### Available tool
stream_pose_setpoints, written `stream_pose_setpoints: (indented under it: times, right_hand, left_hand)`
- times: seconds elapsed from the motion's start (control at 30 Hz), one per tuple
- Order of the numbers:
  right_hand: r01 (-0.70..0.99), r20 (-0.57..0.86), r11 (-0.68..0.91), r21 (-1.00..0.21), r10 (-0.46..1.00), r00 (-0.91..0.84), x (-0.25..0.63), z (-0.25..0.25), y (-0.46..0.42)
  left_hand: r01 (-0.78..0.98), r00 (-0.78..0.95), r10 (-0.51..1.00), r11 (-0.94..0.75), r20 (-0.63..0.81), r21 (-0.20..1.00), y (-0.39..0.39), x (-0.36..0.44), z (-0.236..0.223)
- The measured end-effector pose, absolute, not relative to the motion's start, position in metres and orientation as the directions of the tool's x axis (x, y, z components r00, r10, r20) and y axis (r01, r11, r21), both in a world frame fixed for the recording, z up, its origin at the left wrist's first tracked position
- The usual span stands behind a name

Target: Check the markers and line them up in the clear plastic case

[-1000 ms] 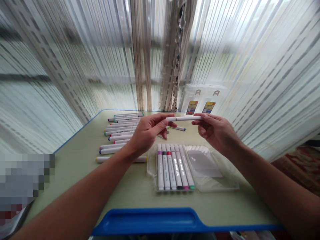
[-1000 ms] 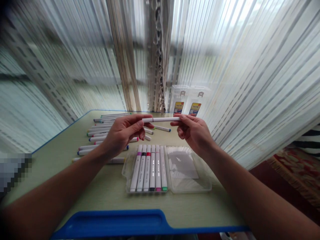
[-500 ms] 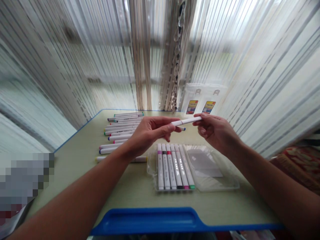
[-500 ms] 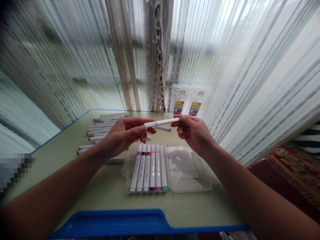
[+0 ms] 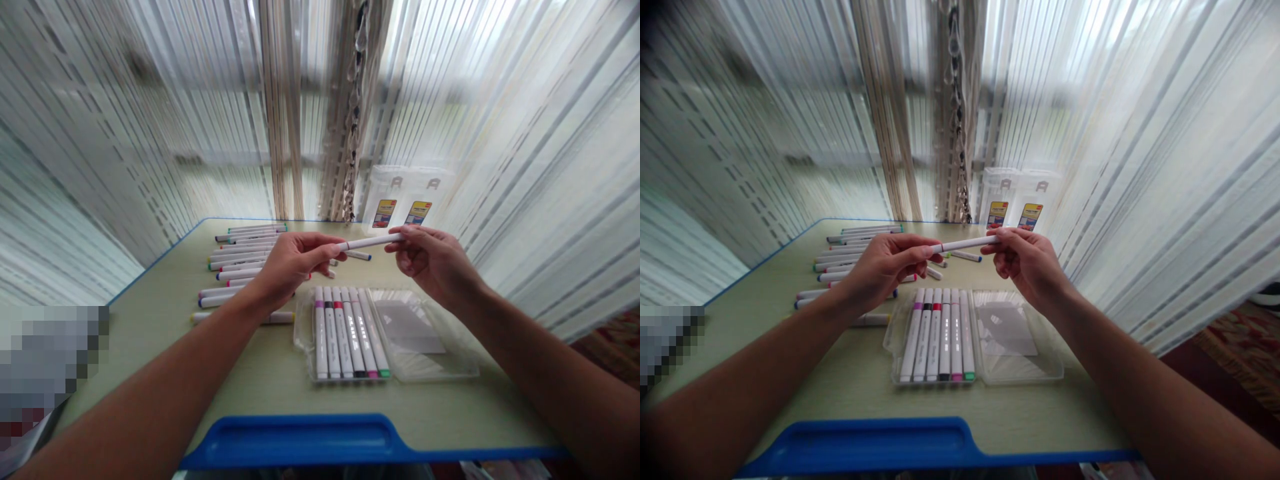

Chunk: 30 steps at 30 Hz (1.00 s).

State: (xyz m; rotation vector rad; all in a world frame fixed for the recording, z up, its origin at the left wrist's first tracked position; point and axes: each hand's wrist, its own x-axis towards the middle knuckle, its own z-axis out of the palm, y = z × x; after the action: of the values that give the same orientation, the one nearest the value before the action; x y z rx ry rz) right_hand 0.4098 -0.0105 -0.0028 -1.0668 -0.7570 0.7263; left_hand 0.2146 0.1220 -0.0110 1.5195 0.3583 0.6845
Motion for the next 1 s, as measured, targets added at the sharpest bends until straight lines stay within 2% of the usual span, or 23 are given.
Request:
stream_pose_setpoints:
  times: [0.37, 0.53, 0.73, 0.9, 1.0]
  right_hand:
    - [-0.028, 0.281, 0.324, -0.946, 0.857, 0.432, 0.407, -0.007, -0.013]
    - [0.108, 0.319, 0.301, -0.948, 0.868, 0.381, 0.406, -0.010, -0.014]
    - [0.259, 0.339, 0.249, -0.933, 0.849, 0.405, 0.403, -0.008, -0.017]
    - [0.523, 0.436, 0.201, -0.828, 0.818, 0.376, 0.400, -0.007, -0.019]
    - [0.615, 0.481, 0.200, -0.763, 0.811, 0.333, 0.399, -0.009, -0.020]
  left_hand:
    - [-0.192, 0.731, 0.639, -0.144, 0.239, 0.971, 0.117, 0.218, -0.009]
    - [-0.158, 0.751, 0.612, -0.198, 0.248, 0.967, 0.114, 0.219, -0.008]
    - [-0.130, 0.767, 0.587, -0.251, 0.258, 0.959, 0.111, 0.221, -0.012]
    - [-0.103, 0.776, 0.568, -0.315, 0.275, 0.943, 0.107, 0.222, -0.014]
    - [-0.100, 0.788, 0.540, -0.361, 0.295, 0.927, 0.104, 0.224, -0.015]
